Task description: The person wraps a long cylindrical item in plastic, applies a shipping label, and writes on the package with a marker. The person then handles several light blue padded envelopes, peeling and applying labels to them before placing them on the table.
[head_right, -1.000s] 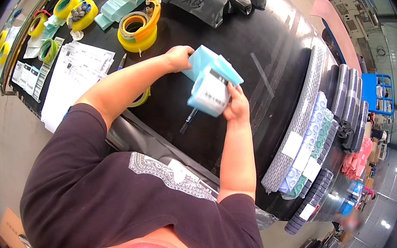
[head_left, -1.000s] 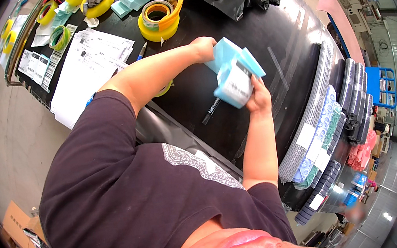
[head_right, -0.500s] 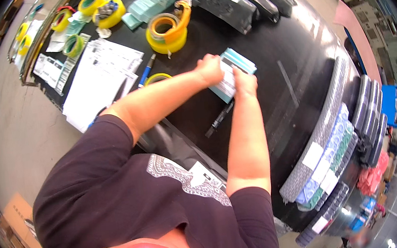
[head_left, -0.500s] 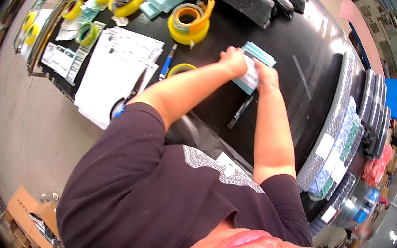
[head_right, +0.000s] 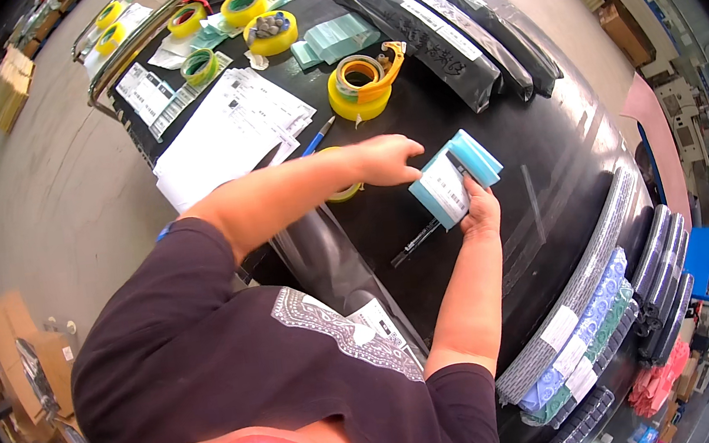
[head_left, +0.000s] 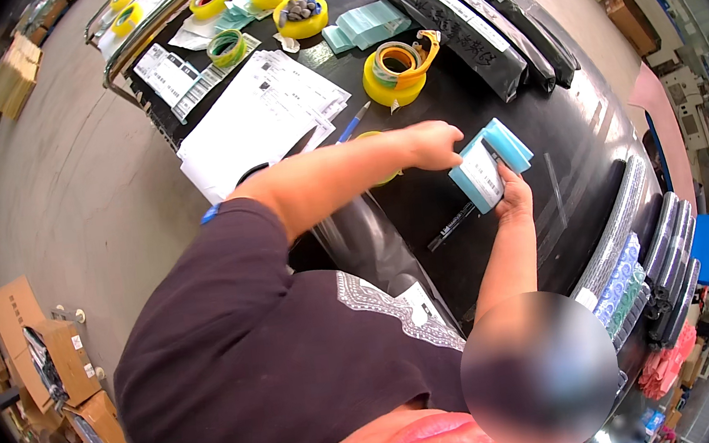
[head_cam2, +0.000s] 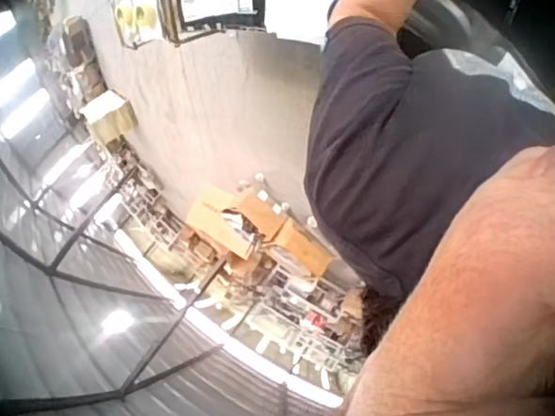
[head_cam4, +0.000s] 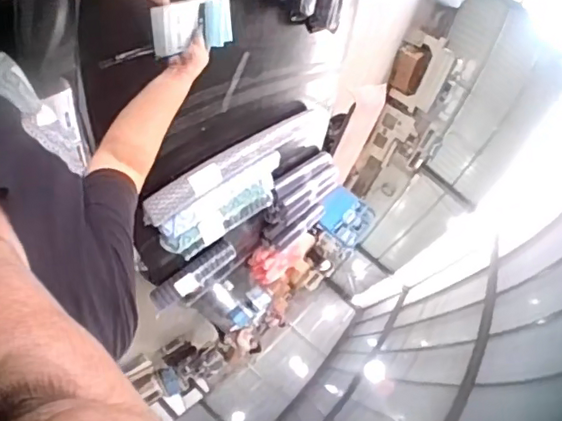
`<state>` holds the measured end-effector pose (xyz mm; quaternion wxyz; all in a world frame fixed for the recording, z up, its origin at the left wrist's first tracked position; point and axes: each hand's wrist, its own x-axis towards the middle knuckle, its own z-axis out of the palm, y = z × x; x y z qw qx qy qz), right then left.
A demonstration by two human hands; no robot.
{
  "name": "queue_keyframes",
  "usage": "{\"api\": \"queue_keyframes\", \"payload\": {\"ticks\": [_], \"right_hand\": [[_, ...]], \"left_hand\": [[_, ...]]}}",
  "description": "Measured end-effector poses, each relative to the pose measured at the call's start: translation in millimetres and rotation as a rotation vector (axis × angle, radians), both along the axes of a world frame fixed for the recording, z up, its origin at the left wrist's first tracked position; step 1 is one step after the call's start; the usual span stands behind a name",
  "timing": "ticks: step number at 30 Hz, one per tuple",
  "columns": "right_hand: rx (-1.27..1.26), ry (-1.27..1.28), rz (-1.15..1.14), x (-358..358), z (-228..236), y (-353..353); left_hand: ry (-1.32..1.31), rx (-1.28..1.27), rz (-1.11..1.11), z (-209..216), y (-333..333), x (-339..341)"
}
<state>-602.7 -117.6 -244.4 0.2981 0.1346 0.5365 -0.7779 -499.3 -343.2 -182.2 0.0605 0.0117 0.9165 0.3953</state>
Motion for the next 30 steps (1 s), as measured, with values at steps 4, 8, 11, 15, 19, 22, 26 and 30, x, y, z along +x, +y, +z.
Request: {"api": "queue_keyframes", "payload": {"ticks": [4, 8, 11, 15, 19, 22, 26, 30], "right_hand": [[-0.079, -0.024, 0.016, -12, 5, 15], [-0.012, -0.06, 0.073, -25, 3, -12], [-0.018, -0.055, 0.049, -21, 8, -47], [0.012, -0.091, 0.04, -24, 0, -77], [0.233, 0.027, -0.01, -30, -22, -82], [0.279, -0.017, -0.057, -28, -21, -92], [0.307, 0.019, -0.034, -29, -20, -96], [0.309, 0.024, -0.073, -24, -20, -99]], "left_hand": [[-0.055, 0.197, 0.167, 33, -74, 64], [-0.031, -0.114, 0.352, 47, -135, 89], [0.223, -0.393, 0.258, 41, -149, 66], [0.506, -0.614, 0.191, 0, -155, 23], [0.768, -0.642, -0.073, -16, -163, 1], [0.422, -0.729, -0.263, -7, -159, -17], [0.124, -0.867, -0.45, 29, -152, -47], [0.016, -0.834, -0.532, 35, -155, -56]]}}
